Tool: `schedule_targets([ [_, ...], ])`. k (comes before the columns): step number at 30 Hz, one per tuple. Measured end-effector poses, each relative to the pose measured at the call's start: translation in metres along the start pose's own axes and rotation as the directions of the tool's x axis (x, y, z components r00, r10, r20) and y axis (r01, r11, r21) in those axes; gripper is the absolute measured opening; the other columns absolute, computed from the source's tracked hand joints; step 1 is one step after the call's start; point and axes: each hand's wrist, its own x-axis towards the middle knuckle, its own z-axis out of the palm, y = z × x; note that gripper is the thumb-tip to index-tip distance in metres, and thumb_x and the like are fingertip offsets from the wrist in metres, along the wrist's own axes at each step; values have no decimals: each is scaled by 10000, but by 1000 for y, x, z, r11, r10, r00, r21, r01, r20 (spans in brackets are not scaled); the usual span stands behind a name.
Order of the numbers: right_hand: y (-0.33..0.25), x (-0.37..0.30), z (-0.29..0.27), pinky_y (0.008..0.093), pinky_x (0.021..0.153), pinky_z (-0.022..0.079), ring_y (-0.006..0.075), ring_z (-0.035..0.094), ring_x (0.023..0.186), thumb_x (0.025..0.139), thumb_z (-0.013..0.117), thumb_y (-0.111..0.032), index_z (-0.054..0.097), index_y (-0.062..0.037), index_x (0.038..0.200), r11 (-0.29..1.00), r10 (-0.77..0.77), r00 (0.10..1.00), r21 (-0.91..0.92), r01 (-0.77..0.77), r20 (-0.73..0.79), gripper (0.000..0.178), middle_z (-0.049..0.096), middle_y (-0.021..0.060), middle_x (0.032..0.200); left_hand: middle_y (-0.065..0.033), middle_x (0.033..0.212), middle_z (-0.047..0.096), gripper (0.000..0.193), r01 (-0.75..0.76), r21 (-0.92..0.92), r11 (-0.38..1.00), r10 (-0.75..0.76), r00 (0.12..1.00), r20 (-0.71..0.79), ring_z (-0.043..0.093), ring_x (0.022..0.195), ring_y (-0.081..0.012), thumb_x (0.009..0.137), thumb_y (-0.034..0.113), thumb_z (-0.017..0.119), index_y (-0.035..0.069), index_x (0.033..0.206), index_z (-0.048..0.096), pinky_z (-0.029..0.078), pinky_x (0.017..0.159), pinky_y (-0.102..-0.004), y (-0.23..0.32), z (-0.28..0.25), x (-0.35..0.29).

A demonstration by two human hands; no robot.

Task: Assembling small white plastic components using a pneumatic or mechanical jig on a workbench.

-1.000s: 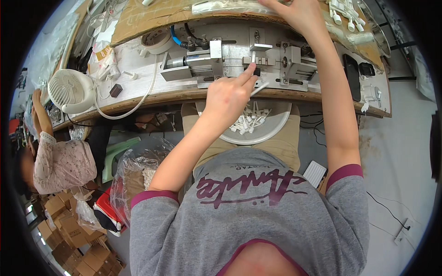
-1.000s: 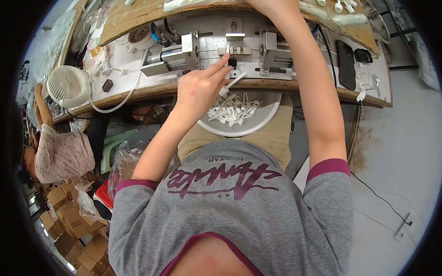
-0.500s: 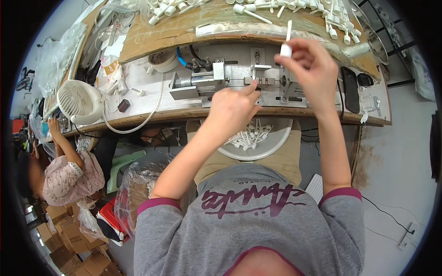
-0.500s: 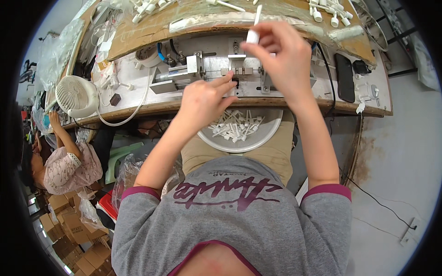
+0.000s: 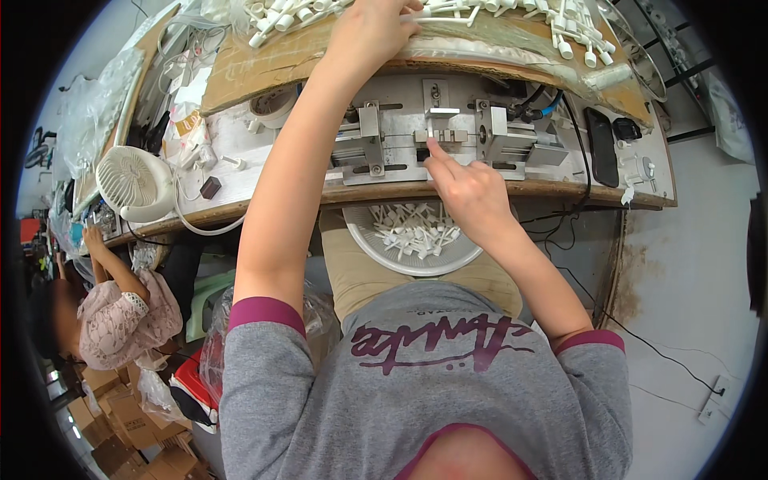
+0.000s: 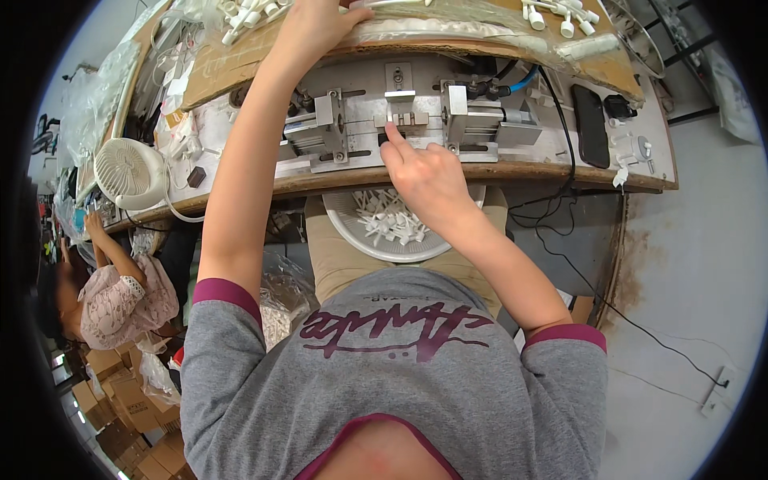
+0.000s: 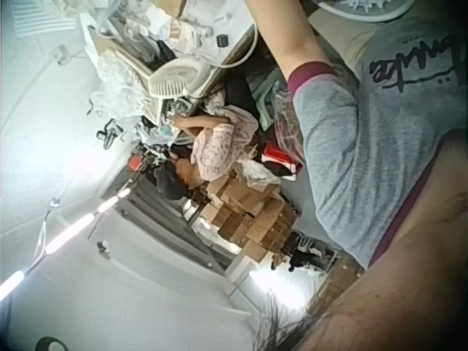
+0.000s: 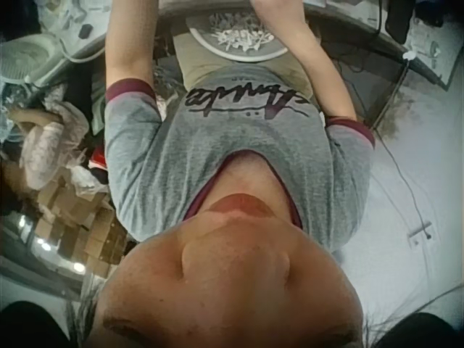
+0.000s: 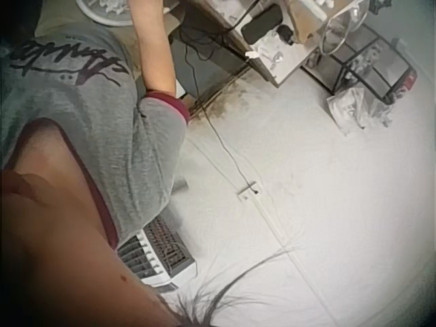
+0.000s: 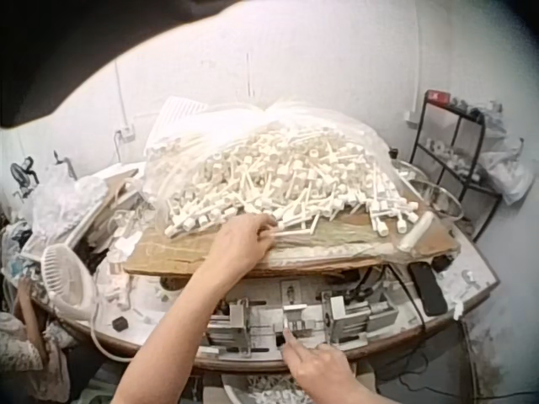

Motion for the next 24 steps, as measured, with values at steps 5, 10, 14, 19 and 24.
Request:
schedule_targets([
  [5, 0, 7, 2, 300, 556, 520, 224, 649, 550, 688, 622, -42, 563, -36, 776, 1000, 23, 1000, -6, -23, 16, 106, 666, 202, 1169, -177, 984, 691, 224, 11, -252, 968, -43, 991, -123, 668, 858, -331, 815, 114, 671, 0, 1006, 694, 538, 756, -386, 25, -26, -19],
  [10, -1, 12, -5, 336, 578, 545, 266, 671, 590, 702, 681, -110, 588, -22, 802, 995, 64, 995, 73, -70, 76, 162, 675, 183, 1149, -68, 921, 665, 224, 87, -460, 884, -190, 965, -183, 682, 726, -137, 782, 184, 799, 25, 920, 723, 539, 586, -242, 37, -43, -46],
  [14, 22, 34, -30, 360, 610, 541, 252, 684, 650, 773, 747, -269, 678, -70, 856, 887, 194, 966, 391, -246, 169, 226, 725, 99, 970, -80, 1074, 620, 242, 103, -539, 836, -172, 982, -80, 686, 829, -142, 733, 22, 817, -3, 952, 718, 592, 642, -214, 56, -56, -96],
  [19, 70, 109, -44, 265, 540, 463, 110, 575, 566, 804, 759, -298, 713, -90, 927, 870, 353, 908, 438, -228, -228, 246, 702, 19, 834, -107, 1244, 637, 278, 35, -375, 927, -18, 999, 47, 698, 899, -168, 760, 42, 778, 11, 1026, 705, 596, 732, -297, 65, -25, -156],
  [24, 97, 169, -25, 359, 694, 513, 219, 650, 771, 777, 761, -397, 716, -122, 934, 968, 239, 930, -6, -251, -279, 320, 665, 59, 848, -57, 1213, 670, 266, -125, 4, 992, 125, 992, -14, 670, 659, -218, 734, 151, 776, 81, 984, 720, 534, 596, -303, 75, 15, -177],
])
